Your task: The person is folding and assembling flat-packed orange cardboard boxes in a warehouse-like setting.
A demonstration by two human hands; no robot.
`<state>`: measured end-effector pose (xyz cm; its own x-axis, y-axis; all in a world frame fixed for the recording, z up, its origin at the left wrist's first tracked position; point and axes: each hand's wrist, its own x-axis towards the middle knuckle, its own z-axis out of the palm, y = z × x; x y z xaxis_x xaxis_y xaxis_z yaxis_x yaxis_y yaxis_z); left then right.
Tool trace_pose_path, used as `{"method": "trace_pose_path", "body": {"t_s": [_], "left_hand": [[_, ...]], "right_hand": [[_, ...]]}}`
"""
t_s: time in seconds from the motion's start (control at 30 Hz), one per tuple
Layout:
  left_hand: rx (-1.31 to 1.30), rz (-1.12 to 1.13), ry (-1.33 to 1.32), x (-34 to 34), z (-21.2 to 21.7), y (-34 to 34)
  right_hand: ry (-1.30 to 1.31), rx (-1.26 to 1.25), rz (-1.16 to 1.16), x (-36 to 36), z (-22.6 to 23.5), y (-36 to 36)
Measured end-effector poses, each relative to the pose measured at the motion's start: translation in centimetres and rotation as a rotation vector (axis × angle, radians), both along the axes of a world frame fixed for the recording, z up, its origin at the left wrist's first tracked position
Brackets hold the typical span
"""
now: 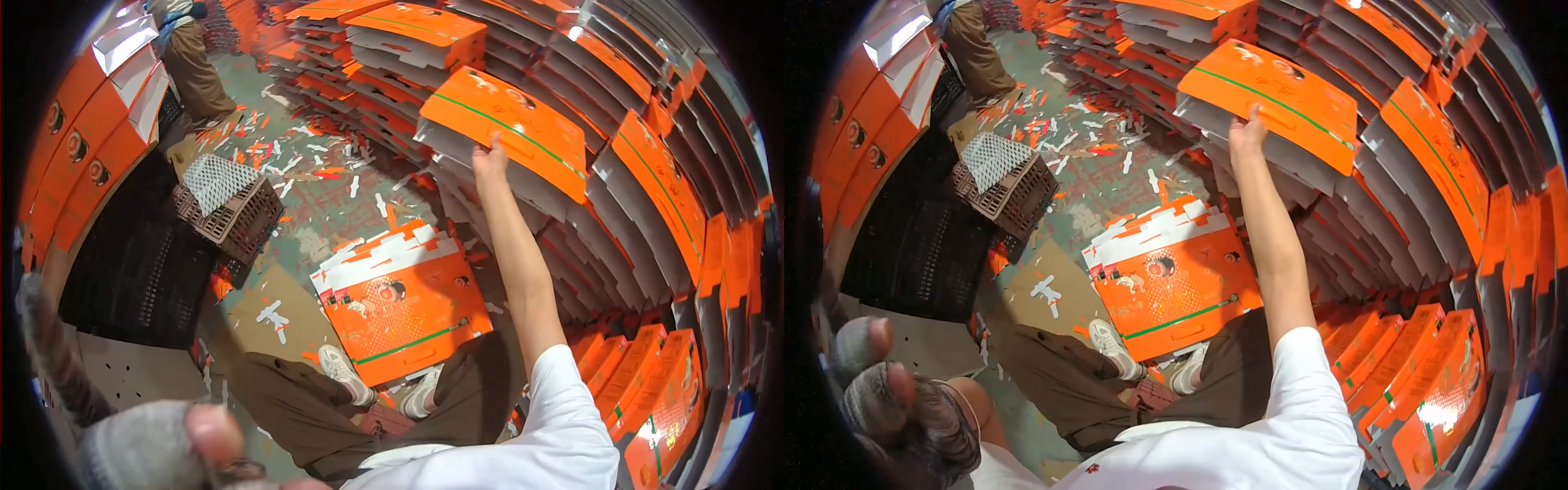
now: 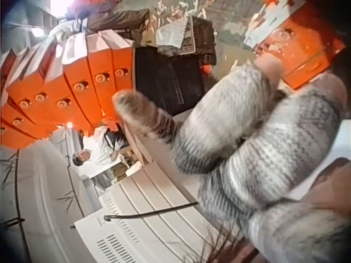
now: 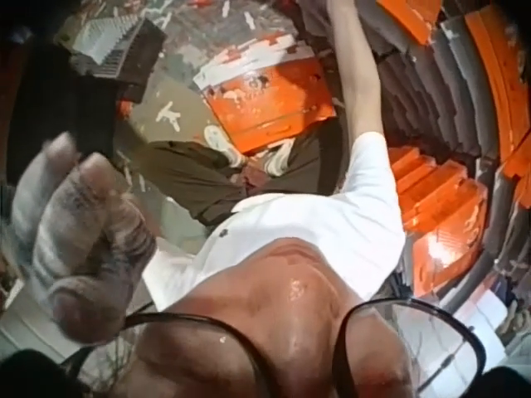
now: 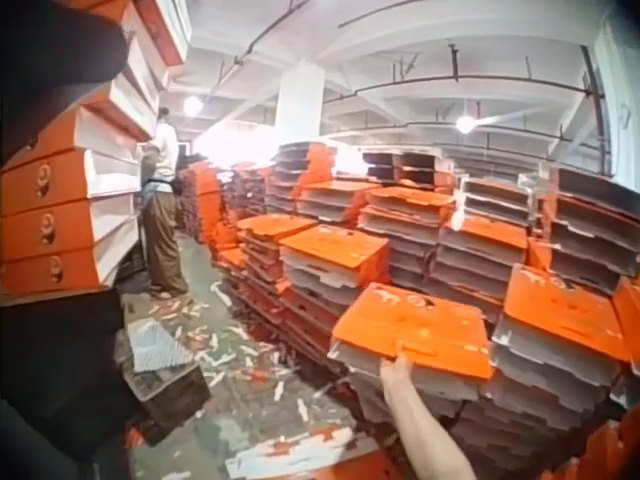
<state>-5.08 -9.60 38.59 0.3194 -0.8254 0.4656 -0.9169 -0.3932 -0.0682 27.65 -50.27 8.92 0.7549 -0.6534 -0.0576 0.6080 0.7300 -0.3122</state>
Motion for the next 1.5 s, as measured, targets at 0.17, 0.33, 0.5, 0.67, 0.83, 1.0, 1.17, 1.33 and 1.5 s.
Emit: {"method": "trace_pose_path", "body": {"t_s": [0.17,0.33,0.5,0.67,0.83,1.0,1.17,1.33,1.5], "left_hand": [[-0.164,0.34,0.022,10.1,-0.6,-6.5],[-0.461,0.249,-0.058,4.3,-12.6,0.0],[-0.836,0.624,1.075,7.7,-34.1,0.8],[-1.308,1.354,2.244,0.9,-58.9,4.1],[-1.099,1.587,2.215,-0.6,-57.7,-1.9],[-1.061,1.521,2.186,-0.9,-57.7,0.5],[-1.064,1.483,2.185,-2.3,-62.2,1.8],[-1.063,1.436,2.224,-1.8,-60.8,-1.3],[-1.0,1.247,1.977,-4.1,-64.6,0.4]], "right_hand": [[0.21,-0.204,0.071,1.9,-0.4,-0.9],[0.242,-0.619,0.533,-3.1,-2.3,-4.1],[0.626,-1.321,0.929,-9.6,-4.8,-4.1],[0.538,-0.624,0.252,-5.6,-6.4,-6.3],[0.862,-0.778,0.2,-4.2,-5.8,-15.6],[0.789,-0.927,0.544,-5.9,-5.7,-11.6],[0.684,-1.042,0.583,-6.9,-4.4,-10.6],[0.57,-1.595,1.06,-9.8,-10.4,-6.9],[0.898,-1.317,1.216,-8.5,-18.7,-5.8]]}}
